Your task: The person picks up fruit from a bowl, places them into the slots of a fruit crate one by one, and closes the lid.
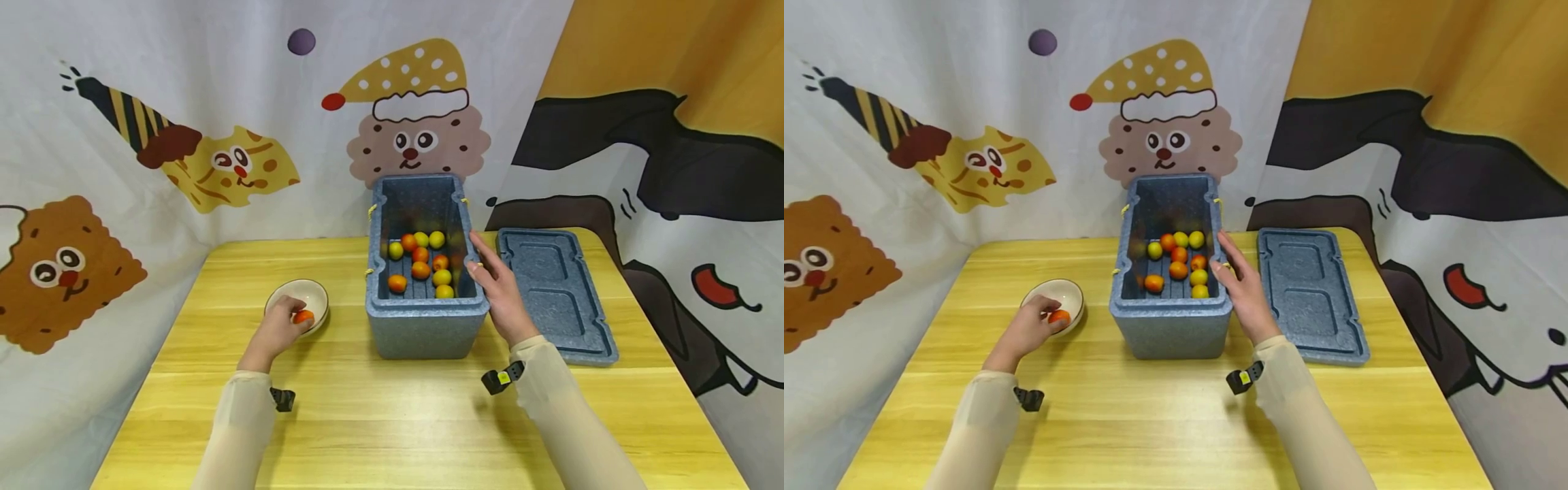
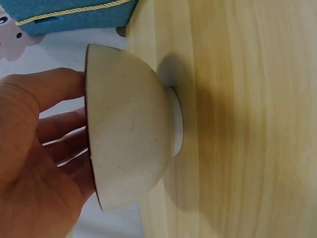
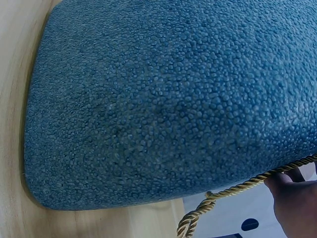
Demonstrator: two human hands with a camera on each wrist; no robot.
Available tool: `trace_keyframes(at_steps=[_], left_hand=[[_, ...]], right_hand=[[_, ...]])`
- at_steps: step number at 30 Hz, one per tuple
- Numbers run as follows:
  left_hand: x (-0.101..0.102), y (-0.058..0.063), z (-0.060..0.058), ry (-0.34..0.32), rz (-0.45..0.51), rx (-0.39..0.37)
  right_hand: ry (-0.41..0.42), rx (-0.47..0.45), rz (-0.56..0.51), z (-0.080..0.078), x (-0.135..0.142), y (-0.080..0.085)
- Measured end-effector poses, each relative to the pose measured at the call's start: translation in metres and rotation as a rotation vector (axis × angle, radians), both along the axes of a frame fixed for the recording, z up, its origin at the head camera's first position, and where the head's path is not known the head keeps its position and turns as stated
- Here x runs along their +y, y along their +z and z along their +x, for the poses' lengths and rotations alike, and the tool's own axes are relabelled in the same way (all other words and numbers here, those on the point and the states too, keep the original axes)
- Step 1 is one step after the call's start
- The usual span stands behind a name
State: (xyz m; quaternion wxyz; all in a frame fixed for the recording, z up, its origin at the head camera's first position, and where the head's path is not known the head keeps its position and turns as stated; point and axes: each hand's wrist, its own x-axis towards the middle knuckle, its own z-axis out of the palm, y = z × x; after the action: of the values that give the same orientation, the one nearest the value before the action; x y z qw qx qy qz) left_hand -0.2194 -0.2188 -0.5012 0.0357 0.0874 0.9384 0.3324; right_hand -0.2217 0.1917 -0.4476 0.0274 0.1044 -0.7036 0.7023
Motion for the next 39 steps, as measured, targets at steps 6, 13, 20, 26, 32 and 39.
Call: trace_keyframes(at_steps=[6,13,20,26,32,39], left_hand=[[0.001,-0.004,-0.004,0.003,-0.037,-0.014],[0.001,-0.004,-0.009,0.018,-0.090,-0.045],[0.001,-0.005,-0.012,0.016,-0.152,-0.059],[0.001,-0.005,-0.016,0.031,-0.151,-0.086],[0.002,-0.008,-0.018,0.036,-0.163,-0.106],[0.000,-0.010,-0.013,0.036,-0.164,-0.050]], right_hand=[[0.000,0.005,-0.005,0.000,0.000,0.001],[-0.001,0.013,-0.009,-0.001,-0.001,0.001],[0.005,0.012,-0.010,-0.001,-0.001,0.002],[-0.003,0.011,-0.011,-0.001,0.000,0.003],[-0.002,0.006,-0.009,-0.001,0.001,0.002],[0.004,-0.004,-0.009,0.000,0.000,0.002]])
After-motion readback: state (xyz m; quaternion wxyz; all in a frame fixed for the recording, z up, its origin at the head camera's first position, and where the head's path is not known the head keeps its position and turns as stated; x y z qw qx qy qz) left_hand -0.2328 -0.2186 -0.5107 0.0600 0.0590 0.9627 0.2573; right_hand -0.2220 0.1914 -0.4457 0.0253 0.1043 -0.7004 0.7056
